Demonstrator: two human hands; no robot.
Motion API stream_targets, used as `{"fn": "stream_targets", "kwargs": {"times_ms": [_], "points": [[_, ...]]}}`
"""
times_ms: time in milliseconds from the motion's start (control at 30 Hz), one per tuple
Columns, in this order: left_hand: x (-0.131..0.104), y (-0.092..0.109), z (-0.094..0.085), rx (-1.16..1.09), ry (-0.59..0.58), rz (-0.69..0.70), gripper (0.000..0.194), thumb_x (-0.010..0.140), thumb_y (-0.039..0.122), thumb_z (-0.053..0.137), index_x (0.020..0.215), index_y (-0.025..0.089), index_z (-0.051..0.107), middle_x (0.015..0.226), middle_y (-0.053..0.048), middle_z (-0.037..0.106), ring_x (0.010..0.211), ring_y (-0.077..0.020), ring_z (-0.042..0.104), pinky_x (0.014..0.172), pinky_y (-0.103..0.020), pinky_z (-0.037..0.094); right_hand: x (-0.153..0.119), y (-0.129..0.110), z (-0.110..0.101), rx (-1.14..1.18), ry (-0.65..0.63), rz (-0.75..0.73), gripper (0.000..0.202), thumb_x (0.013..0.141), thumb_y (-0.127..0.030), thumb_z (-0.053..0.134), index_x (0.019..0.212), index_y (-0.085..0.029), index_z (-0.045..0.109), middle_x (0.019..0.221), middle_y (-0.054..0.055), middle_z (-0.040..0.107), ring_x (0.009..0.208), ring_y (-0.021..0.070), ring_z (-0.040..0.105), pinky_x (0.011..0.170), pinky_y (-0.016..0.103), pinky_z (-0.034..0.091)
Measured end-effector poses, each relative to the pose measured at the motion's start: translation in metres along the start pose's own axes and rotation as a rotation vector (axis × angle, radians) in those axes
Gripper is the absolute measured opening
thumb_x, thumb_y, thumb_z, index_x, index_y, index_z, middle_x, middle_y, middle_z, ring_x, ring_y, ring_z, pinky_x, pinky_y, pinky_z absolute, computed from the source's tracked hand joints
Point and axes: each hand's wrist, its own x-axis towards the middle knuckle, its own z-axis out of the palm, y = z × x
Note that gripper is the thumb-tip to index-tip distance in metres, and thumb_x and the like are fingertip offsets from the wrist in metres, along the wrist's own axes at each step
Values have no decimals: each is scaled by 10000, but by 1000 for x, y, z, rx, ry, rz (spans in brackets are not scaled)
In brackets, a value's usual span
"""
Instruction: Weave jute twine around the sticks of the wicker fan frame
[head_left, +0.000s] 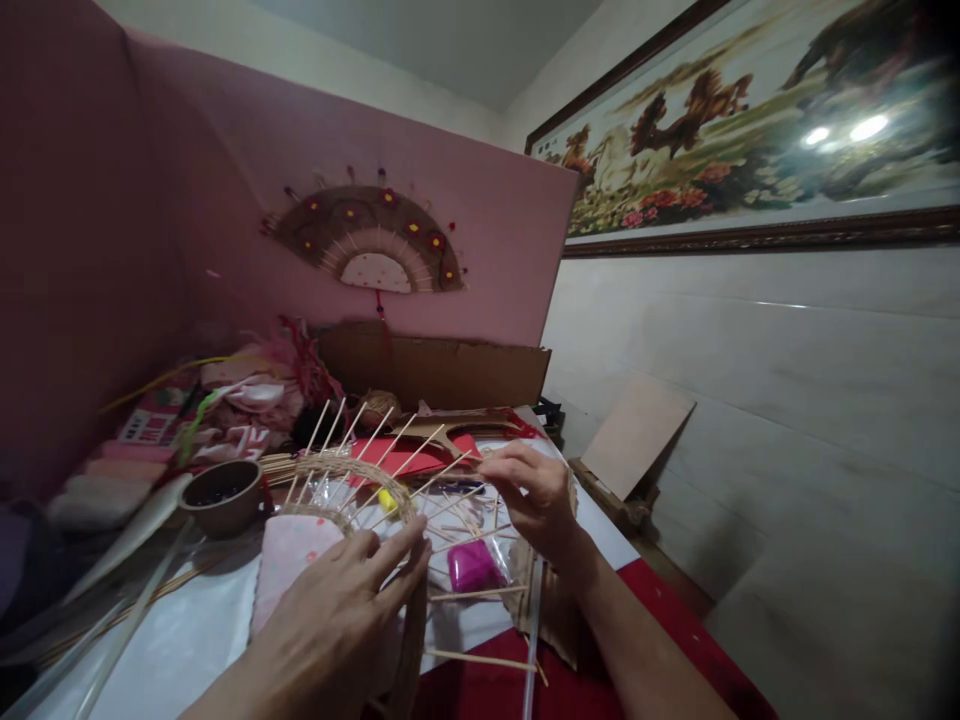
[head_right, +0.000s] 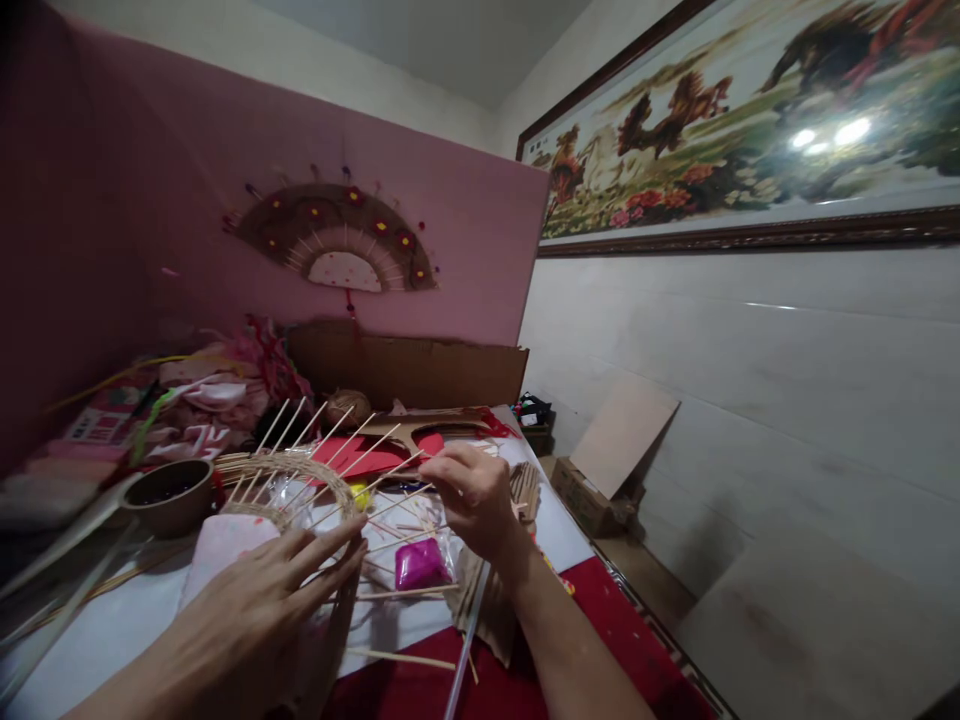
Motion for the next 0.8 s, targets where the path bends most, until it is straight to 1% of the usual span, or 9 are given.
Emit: {"fn": "stream_targets", "kwargs": {"times_ms": [133,267,400,467,533,633,700,733,800], "points": [[0,-2,-4,6,29,-40,508,639,49,476,1112,194,591,1275,-116,534,911,-297,574,710,-451,496,1,-1,1,-34,-106,6,152,821,-197,513,828,-234,661,766,36,641,709,158,574,681,284,431],[-3,-4,-5,61,33,-53,593,568,41,481,1131,203,573,1306,-105,505,872,-279,577,689,-428,503,3,7,3,-34,-138,154,137,814,-259,548,757,-206,661,722,38,656,671,159,575,650,277,423],[-5,-4,-2,118,-1,-88,621,577,76,494,1187,185,518,1365,-108,431,936,-302,545,721,-452,494,2,3,9,247,-285,267,281,847,-333,495,665,-183,649,522,3,590,496,118,529,526,239,410],[-6,-3,-3,127,-11,-110,643,573,57,478,1204,179,502,1371,-103,423,969,-299,530,745,-447,488,0,-1,13,397,-326,284,279,823,-363,529,671,-169,660,514,3,590,481,113,530,502,230,411],[-6,-1,-6,128,-23,-119,656,570,39,461,1210,178,498,1375,-95,420,983,-290,526,766,-439,483,-1,-3,17,454,-334,292,280,787,-399,573,699,-154,675,540,16,610,495,116,542,496,229,417],[-5,2,-12,128,-32,-129,659,553,32,456,1198,156,515,1381,-107,412,976,-289,530,795,-452,471,-1,7,21,347,-351,360,434,857,-467,422,750,-129,671,558,36,623,472,114,538,457,225,414],[-4,3,-15,132,-24,-139,665,537,26,456,1188,146,527,1381,-116,411,995,-297,524,819,-467,458,2,21,23,121,-333,420,544,918,-439,243,752,-124,654,622,54,641,514,119,566,466,225,425],[-4,3,-16,131,-21,-142,670,530,25,456,1185,145,530,1382,-116,410,1008,-302,518,823,-472,456,5,29,24,49,-315,428,516,922,-410,250,765,-125,650,683,66,653,582,134,588,506,236,440],[-4,3,-16,131,-22,-143,672,527,31,460,1187,139,530,1379,-121,415,1017,-312,515,806,-473,464,13,43,26,-58,-296,424,340,867,-364,428,765,-132,654,738,75,649,685,168,595,610,276,455]]}}
